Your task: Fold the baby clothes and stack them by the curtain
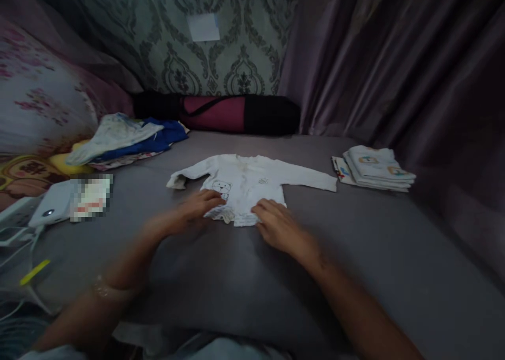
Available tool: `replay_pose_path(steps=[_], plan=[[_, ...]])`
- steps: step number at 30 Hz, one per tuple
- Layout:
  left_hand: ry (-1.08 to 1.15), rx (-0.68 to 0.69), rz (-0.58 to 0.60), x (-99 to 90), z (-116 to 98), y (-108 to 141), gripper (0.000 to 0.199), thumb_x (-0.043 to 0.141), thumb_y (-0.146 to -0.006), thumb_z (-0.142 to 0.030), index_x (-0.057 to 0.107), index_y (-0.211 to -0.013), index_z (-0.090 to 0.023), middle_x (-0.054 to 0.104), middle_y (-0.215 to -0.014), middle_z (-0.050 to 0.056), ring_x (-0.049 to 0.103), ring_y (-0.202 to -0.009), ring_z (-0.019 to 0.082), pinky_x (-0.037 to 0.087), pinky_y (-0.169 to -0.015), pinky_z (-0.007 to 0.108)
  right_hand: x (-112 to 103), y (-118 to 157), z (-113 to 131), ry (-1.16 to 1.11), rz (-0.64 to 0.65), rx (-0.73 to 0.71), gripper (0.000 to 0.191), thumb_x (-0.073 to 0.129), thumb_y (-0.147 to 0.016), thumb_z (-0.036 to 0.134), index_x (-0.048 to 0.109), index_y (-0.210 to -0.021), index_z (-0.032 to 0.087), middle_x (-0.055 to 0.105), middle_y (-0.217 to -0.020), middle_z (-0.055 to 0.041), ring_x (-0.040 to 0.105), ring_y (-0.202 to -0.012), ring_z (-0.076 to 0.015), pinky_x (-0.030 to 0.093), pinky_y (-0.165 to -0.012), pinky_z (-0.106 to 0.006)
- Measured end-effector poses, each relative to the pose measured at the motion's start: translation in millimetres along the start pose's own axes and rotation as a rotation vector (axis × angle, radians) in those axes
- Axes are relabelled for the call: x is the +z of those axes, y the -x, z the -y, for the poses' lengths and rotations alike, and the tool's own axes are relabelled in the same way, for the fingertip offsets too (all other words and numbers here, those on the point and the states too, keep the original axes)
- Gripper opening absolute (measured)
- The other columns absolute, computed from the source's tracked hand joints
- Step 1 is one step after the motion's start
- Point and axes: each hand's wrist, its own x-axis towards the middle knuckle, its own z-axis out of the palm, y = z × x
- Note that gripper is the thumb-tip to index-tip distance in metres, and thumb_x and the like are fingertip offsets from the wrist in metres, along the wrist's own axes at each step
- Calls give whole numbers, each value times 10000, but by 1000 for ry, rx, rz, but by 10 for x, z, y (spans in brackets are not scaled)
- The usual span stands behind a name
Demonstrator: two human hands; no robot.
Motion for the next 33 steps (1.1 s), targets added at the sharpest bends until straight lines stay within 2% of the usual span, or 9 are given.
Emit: replay_pose_path(steps=[4, 8, 11, 14, 19, 21, 24, 29, 33], plan=[[92, 2, 20, 177, -132, -286, 377, 551, -705, -114, 545, -1077, -172, 545, -1041, 94, 506, -993, 238, 419, -871, 356, 138, -294, 166, -107, 76, -43, 232, 580, -845, 201, 542, -1074, 211, 564, -1074, -61, 523, -1044, -200, 419, -853, -312], [255, -54, -62, 348, -115, -271, 201, 521, -796, -178, 554, -994, -177, 568, -952, 62, 522, -938, 202, 426, -814, 303, 261, -316, 109, -181, 87, -12, 171, 597, -839, 228, 548, -1001, 204, 575, -1011, -45, 542, -958, -176, 409, -811, -287], [306, -117, -120, 409, -103, -229, 161, 495, -874, -277, 576, -980, -189, 598, -879, 37, 548, -861, 183, 419, -755, 281, 321, -291, 82, -184, 9, -15, 88, 538, -871, 213, 572, -948, 188, 590, -957, -50, 545, -913, -166, 397, -806, -280], [298, -165, -143, 425, -110, -230, 202, 475, -909, -339, 609, -931, -190, 611, -817, 25, 562, -798, 173, 412, -718, 276, 370, -312, 65, -226, -82, 34, 134, 460, -901, 194, 592, -888, 177, 608, -878, -44, 549, -821, -147, 393, -761, -269], [256, -122, -236, 423, -168, -251, 236, 486, -918, -357, 648, -873, -190, 606, -873, 54, 555, -914, 191, 426, -816, 295, 394, -389, -25, -497, -217, 237, 199, 443, -903, 275, 604, -842, 175, 601, -686, 13, 516, -598, -108, 370, -576, -223], [232, -115, -258, 423, -210, -256, 235, 485, -922, -349, 661, -904, -195, 603, -896, 61, 549, -930, 191, 428, -832, 299, 386, -404, -38, -566, -288, 262, 205, 460, -890, 303, 616, -857, 176, 614, -692, 13, 521, -590, -106, 368, -546, -213], [196, -80, -203, 419, -280, -262, 250, 462, -935, -333, 669, -949, -193, 600, -896, 65, 549, -925, 188, 433, -818, 290, 372, -398, 7, -577, -345, 235, 193, 479, -878, 299, 631, -887, 182, 641, -743, 1, 555, -642, -115, 391, -571, -212], [189, -32, -88, 391, -353, -256, 268, 424, -950, -298, 667, -980, -188, 606, -908, 66, 569, -903, 176, 440, -791, 270, 355, -351, 134, -430, -250, 142, 171, 484, -882, 235, 646, -910, 191, 644, -831, -23, 569, -742, -130, 413, -665, -230], [245, -35, -75, 343, -374, -227, 252, 457, -933, -315, 675, -992, -202, 647, -938, 61, 595, -893, 178, 439, -796, 278, 339, -319, 174, -329, -160, 95, 192, 467, -902, 207, 650, -959, 192, 634, -863, -31, 573, -817, -140, 421, -754, -247]])
